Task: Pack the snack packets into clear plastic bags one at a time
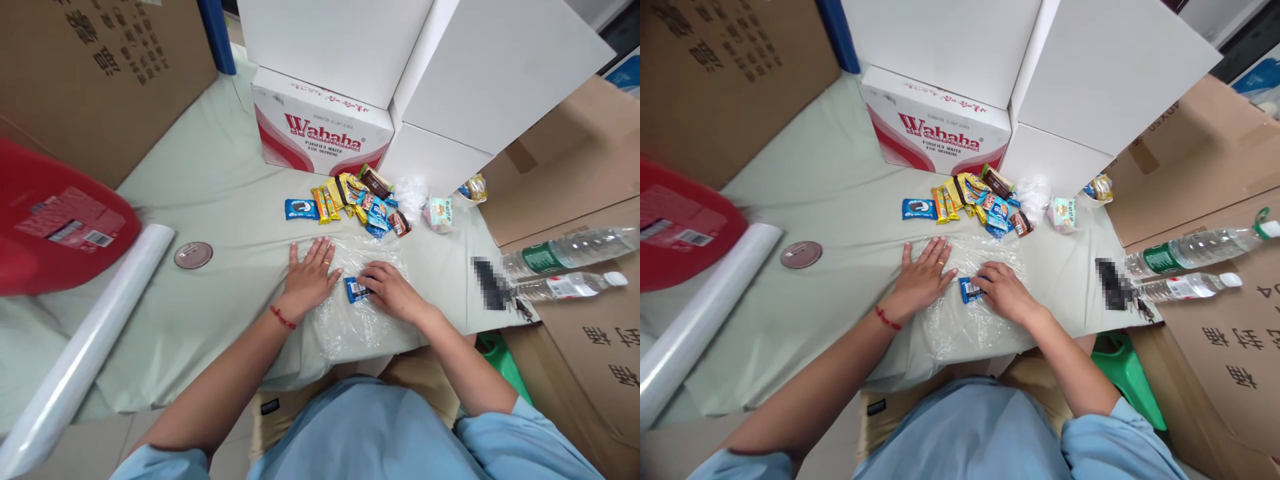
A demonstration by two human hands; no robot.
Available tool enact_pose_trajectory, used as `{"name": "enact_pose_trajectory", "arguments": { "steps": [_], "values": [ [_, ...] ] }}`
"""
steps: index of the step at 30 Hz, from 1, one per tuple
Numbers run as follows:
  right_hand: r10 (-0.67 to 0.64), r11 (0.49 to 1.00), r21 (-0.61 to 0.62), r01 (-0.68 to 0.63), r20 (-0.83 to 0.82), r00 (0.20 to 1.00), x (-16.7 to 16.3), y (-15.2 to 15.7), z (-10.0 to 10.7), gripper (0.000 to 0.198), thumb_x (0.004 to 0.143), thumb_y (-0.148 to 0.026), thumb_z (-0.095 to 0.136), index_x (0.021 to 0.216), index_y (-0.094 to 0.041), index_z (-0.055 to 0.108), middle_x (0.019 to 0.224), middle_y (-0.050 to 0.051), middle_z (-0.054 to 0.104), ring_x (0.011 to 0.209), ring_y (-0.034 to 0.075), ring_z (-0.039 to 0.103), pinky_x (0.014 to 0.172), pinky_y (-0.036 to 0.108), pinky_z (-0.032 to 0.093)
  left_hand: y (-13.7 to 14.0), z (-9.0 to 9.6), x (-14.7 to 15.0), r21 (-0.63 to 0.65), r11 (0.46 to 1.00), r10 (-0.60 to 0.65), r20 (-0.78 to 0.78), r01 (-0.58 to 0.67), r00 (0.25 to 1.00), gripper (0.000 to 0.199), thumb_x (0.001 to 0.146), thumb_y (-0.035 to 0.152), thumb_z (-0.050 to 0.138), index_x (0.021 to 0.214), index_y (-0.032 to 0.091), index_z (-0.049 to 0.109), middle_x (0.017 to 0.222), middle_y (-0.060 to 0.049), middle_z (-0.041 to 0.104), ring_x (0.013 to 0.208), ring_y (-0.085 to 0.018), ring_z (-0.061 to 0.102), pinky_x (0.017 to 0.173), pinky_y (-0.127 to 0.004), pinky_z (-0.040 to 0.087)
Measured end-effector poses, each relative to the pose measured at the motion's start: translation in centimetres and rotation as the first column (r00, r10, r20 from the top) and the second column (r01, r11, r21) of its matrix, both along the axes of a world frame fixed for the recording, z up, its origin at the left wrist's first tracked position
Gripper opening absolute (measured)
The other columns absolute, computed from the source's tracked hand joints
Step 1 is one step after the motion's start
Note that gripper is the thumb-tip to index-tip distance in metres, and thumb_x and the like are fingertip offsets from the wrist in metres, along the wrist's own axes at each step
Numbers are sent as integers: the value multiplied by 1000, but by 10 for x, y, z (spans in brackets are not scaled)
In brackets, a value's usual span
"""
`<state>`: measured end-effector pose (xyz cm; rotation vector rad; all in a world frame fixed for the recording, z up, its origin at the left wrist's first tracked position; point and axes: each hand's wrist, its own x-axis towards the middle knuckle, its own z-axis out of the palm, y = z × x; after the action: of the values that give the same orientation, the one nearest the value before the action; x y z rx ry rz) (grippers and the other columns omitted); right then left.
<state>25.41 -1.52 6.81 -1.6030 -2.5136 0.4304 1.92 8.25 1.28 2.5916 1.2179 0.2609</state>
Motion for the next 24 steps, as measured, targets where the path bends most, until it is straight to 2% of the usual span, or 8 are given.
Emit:
{"name": "enact_pose_trajectory", "arguments": {
  "steps": [5, 8, 11, 13, 15, 19, 21, 24],
  "values": [
    [-76, 996, 28, 80, -116, 990, 7, -4, -1, 43, 97, -26, 70, 140, -24, 67, 129, 14, 67, 131, 33, 53, 110, 57, 49, 1, -2, -5, -6, 1000, -5, -49, 5, 999, 70, 106, 61, 32, 165, 24, 38, 178, -12, 19, 167, -33, 11, 130, -70, -4],
    [-26, 1000, -16, 24, -130, 991, 0, -4, 0, 43, 98, -30, 72, 140, -26, 68, 130, 13, 69, 134, 33, 52, 113, 56, 46, 2, -1, -6, -22, 1000, -15, -47, 14, 999, 68, 107, 61, 31, 165, 26, 39, 177, -12, 20, 166, -33, 14, 128, -73, -4],
    [19, 995, -93, -30, -116, 993, -2, 15, 6, 35, 99, -37, 69, 132, -25, 72, 129, 12, 71, 132, 30, 57, 114, 50, 46, 2, 0, -6, -36, 999, -18, -29, 17, 999, 64, 108, 56, 28, 164, 27, 40, 177, -11, 23, 166, -33, 17, 128, -74, -2],
    [-64, 995, -80, 58, -79, 995, 3, 44, 14, 32, 103, -40, 62, 127, -22, 74, 126, 13, 73, 123, 29, 63, 110, 46, 48, 2, 0, -5, -48, 999, -18, -23, 16, 1000, 62, 109, 54, 28, 164, 28, 42, 177, -10, 24, 165, -33, 17, 128, -74, -2],
    [-234, 972, 10, 234, 30, 972, 10, 85, 21, 33, 106, -38, 54, 124, -20, 75, 124, 14, 74, 118, 30, 64, 107, 46, 48, 3, -1, -5, -55, 998, -15, -21, 14, 1000, 61, 108, 54, 29, 163, 30, 42, 177, -9, 24, 166, -33, 17, 128, -74, -2],
    [-508, 860, 144, 489, 307, 804, 21, 172, 28, 37, 104, -33, 49, 128, -19, 73, 133, 17, 69, 131, 35, 55, 106, 45, 46, 3, -6, -4, -31, 999, -11, -5, 11, 1000, 61, 108, 54, 29, 163, 31, 42, 177, -8, 26, 166, -32, 17, 128, -74, -2],
    [-536, 835, 121, 537, 400, 744, 23, 202, 25, 39, 101, -34, 55, 134, -19, 70, 141, 18, 64, 136, 37, 51, 104, 44, 47, 3, -7, -4, -25, 1000, -12, 5, 12, 1000, 61, 108, 54, 29, 163, 30, 42, 176, -9, 27, 165, -32, 18, 128, -74, -2],
    [-536, 818, 78, 569, 460, 708, 21, 224, 19, 46, 90, -32, 69, 133, -16, 69, 142, 22, 63, 131, 39, 55, 101, 46, 48, 3, -8, -5, -23, 999, -23, 13, 24, 1000, 62, 108, 54, 31, 163, 29, 42, 176, -10, 27, 165, -33, 19, 128, -75, -1]
  ]
}}
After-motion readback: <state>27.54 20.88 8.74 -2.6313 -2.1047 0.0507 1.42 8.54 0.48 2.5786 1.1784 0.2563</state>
